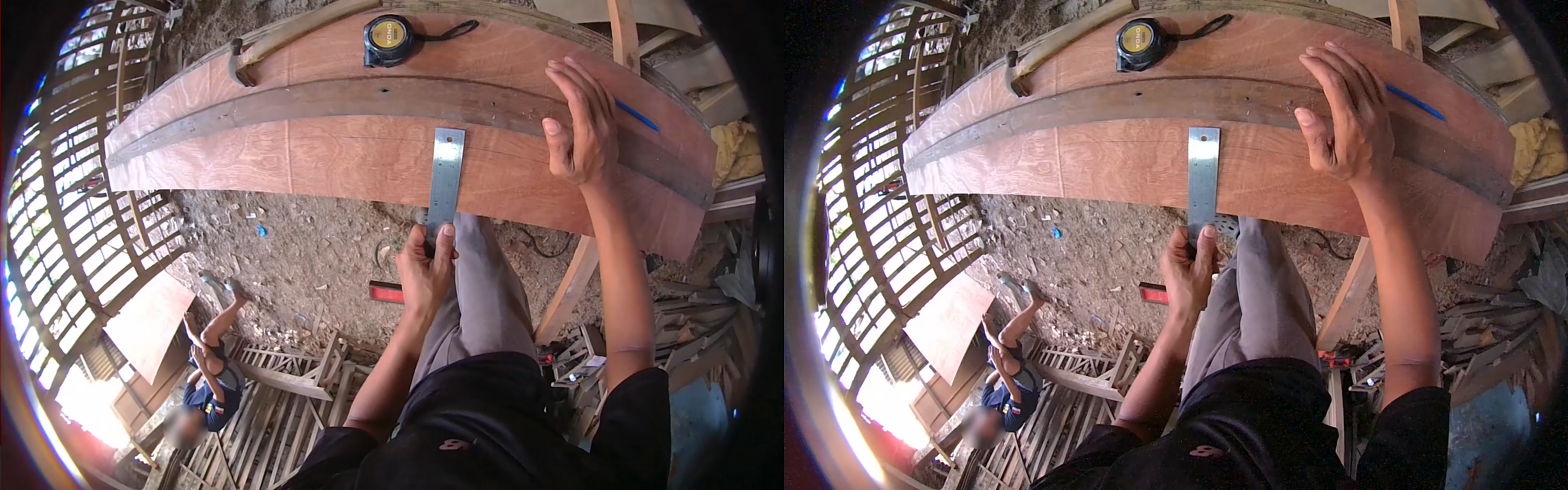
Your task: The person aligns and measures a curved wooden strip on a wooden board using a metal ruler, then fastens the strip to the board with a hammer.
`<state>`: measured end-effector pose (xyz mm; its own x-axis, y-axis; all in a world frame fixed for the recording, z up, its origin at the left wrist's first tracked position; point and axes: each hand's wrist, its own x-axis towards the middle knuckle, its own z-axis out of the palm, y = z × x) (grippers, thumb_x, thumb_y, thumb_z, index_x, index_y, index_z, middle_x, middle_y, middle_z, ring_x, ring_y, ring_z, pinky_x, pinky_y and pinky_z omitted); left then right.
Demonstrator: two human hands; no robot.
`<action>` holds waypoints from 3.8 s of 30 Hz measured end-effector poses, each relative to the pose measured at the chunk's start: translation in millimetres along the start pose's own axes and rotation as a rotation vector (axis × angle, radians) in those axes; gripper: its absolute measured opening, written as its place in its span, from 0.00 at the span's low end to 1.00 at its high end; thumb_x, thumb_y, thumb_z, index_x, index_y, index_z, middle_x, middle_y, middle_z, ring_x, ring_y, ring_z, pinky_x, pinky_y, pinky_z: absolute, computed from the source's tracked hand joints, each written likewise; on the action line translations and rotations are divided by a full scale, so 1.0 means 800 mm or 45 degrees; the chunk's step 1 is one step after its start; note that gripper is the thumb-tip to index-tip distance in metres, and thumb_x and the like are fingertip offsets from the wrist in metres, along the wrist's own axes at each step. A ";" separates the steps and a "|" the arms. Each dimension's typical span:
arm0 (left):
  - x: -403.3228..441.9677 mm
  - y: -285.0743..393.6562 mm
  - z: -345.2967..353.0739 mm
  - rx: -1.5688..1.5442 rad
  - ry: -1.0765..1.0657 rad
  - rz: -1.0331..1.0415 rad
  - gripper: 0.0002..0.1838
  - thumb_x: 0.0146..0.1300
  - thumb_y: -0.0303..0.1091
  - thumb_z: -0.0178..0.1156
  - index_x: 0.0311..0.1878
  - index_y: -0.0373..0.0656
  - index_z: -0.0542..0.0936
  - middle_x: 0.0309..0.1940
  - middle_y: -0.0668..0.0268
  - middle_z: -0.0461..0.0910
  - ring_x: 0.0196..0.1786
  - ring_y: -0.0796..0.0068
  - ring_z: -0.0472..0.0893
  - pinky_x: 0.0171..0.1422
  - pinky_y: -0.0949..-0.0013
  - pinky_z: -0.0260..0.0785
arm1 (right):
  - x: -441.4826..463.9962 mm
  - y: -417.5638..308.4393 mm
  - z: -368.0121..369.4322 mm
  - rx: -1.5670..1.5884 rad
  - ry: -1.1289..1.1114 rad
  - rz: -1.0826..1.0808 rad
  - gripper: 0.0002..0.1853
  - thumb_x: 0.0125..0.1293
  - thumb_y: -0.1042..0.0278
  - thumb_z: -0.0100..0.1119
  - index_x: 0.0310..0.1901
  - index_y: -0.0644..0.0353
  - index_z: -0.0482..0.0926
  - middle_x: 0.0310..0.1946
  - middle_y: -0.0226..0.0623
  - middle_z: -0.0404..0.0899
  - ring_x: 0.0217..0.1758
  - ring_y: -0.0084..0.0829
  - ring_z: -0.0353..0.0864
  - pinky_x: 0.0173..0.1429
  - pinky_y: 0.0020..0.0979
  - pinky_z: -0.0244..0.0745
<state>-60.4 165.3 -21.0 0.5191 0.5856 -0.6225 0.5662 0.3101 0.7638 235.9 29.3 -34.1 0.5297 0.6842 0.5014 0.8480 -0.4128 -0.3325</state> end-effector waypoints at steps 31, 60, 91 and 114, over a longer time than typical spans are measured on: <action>0.006 0.018 0.005 0.011 -0.043 -0.004 0.18 0.82 0.46 0.66 0.41 0.41 0.80 0.25 0.72 0.80 0.27 0.86 0.77 0.31 0.77 0.67 | 0.000 0.001 0.002 -0.013 0.042 -0.010 0.29 0.83 0.44 0.50 0.70 0.60 0.81 0.66 0.45 0.85 0.76 0.50 0.79 0.81 0.52 0.70; 0.012 0.015 -0.001 -0.092 -0.077 -0.059 0.16 0.81 0.43 0.68 0.43 0.38 0.82 0.27 0.74 0.81 0.28 0.87 0.77 0.30 0.77 0.67 | -0.001 0.002 0.003 -0.003 0.016 -0.005 0.29 0.81 0.48 0.51 0.71 0.61 0.79 0.68 0.45 0.84 0.76 0.51 0.79 0.81 0.53 0.68; -0.002 -0.005 -0.072 0.185 0.028 0.229 0.24 0.76 0.55 0.69 0.42 0.38 0.81 0.22 0.47 0.77 0.24 0.48 0.80 0.33 0.50 0.69 | 0.012 -0.028 0.000 -0.053 -0.162 -0.046 0.33 0.87 0.49 0.41 0.73 0.75 0.72 0.72 0.63 0.76 0.76 0.64 0.75 0.80 0.58 0.68; 0.217 0.061 -0.589 0.357 0.753 0.160 0.19 0.78 0.47 0.71 0.39 0.38 0.88 0.18 0.71 0.79 0.23 0.84 0.77 0.27 0.69 0.66 | 0.123 -0.104 0.055 -0.214 -0.214 0.178 0.34 0.88 0.50 0.42 0.79 0.73 0.64 0.79 0.62 0.65 0.83 0.62 0.65 0.86 0.60 0.58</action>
<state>-244.2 635.0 -11.5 0.1982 0.9416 -0.2721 0.7109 0.0530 0.7013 216.3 157.8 7.5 0.6428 0.6981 0.3154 0.7659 -0.5946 -0.2446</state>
